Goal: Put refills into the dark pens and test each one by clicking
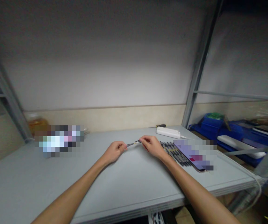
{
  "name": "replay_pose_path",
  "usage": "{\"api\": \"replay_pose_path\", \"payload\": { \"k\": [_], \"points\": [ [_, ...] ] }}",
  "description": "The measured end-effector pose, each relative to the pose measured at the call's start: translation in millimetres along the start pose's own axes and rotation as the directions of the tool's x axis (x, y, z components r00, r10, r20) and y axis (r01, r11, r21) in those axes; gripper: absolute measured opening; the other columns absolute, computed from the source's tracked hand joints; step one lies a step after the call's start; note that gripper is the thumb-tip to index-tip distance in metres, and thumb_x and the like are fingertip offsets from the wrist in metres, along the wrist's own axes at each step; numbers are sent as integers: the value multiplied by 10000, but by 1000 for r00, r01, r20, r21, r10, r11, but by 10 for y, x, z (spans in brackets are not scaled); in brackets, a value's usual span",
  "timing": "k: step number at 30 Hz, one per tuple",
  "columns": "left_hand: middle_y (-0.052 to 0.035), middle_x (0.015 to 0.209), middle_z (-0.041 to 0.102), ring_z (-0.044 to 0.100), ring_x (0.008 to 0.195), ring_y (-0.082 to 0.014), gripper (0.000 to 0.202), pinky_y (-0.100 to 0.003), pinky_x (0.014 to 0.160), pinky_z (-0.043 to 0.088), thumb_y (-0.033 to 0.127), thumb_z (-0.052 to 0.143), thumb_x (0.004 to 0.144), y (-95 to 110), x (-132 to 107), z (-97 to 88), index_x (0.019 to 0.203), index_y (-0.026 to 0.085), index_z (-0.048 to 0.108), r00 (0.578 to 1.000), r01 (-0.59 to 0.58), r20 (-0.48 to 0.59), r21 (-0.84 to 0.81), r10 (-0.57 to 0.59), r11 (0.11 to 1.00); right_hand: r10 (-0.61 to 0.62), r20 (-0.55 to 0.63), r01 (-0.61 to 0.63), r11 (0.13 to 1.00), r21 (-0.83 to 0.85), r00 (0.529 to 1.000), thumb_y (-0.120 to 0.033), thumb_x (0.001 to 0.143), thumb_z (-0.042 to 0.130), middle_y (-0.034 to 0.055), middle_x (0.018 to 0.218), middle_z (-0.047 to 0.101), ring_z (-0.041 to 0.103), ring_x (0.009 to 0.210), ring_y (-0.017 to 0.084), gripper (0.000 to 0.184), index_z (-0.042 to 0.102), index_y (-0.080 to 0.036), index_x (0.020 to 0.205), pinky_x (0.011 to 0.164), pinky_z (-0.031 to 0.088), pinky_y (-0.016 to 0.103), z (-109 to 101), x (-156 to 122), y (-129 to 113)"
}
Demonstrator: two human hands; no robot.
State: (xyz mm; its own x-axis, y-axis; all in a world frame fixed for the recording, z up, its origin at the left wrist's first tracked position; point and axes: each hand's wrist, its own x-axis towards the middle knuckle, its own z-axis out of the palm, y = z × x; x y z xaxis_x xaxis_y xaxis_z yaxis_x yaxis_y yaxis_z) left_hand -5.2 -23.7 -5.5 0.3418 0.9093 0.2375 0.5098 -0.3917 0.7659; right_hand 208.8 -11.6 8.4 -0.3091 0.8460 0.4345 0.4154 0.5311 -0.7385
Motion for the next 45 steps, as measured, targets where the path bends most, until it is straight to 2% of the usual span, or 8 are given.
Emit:
{"api": "replay_pose_path", "payload": {
  "k": [7,12,18,26,30,34,39,45],
  "points": [
    [22,525,480,397,512,-105,290,-222,496,260,308,428,807,81,-12,16,692,125,622,990,-3,-140,185,30,983,69,28,-71,995,69,997,-366,752,555,-28,450,480,392,445,92,258,643,-137,670,461,288,221,18,-3,10],
    [-53,708,630,528,669,-150,235,-259,662,378,207,427,842,119,-53,57,760,134,635,917,-201,-235,428,323,881,215,111,-240,913,329,970,-402,723,567,-66,384,378,294,358,57,319,510,-159,524,379,199,211,23,-4,34],
    [-76,685,596,499,676,-176,231,-282,645,403,175,408,869,84,-59,80,754,129,604,801,-333,-203,629,563,702,319,275,-420,722,550,907,-401,653,641,-101,388,312,201,318,25,311,463,-165,556,334,77,199,9,-7,45],
    [-62,642,533,471,660,-175,252,-286,605,394,183,379,883,136,-74,69,737,138,579,763,-359,-143,718,631,596,363,374,-521,615,592,853,-351,643,654,-106,378,310,212,316,15,253,530,-131,623,329,88,179,-51,-10,41],
    [-65,681,553,489,688,-176,236,-294,633,409,203,375,886,108,-60,62,781,149,579,784,-346,-152,698,602,627,360,338,-493,609,621,870,-366,657,658,-92,385,349,245,318,21,261,555,-127,645,325,104,175,-26,-7,30],
    [-67,776,592,521,760,-177,193,-301,704,424,247,404,877,130,-64,99,854,155,571,861,-321,-147,585,486,745,345,153,-338,579,742,926,-364,637,701,-54,466,456,381,384,45,272,541,-146,613,348,231,175,24,35,5],
    [-51,827,599,538,790,-169,250,-294,736,423,354,468,835,201,-100,175,983,171,554,912,-377,16,433,411,819,401,-2,-176,407,896,916,-342,673,681,5,683,594,546,616,102,216,600,-166,770,542,431,216,-41,100,3],
    [-24,745,571,521,702,-145,265,-270,685,414,368,439,838,143,-71,156,971,169,551,945,-298,-17,357,325,885,350,85,-147,153,977,933,-383,789,543,-89,432,338,288,338,57,185,505,-207,747,345,241,168,-185,106,100]
  ]
}}
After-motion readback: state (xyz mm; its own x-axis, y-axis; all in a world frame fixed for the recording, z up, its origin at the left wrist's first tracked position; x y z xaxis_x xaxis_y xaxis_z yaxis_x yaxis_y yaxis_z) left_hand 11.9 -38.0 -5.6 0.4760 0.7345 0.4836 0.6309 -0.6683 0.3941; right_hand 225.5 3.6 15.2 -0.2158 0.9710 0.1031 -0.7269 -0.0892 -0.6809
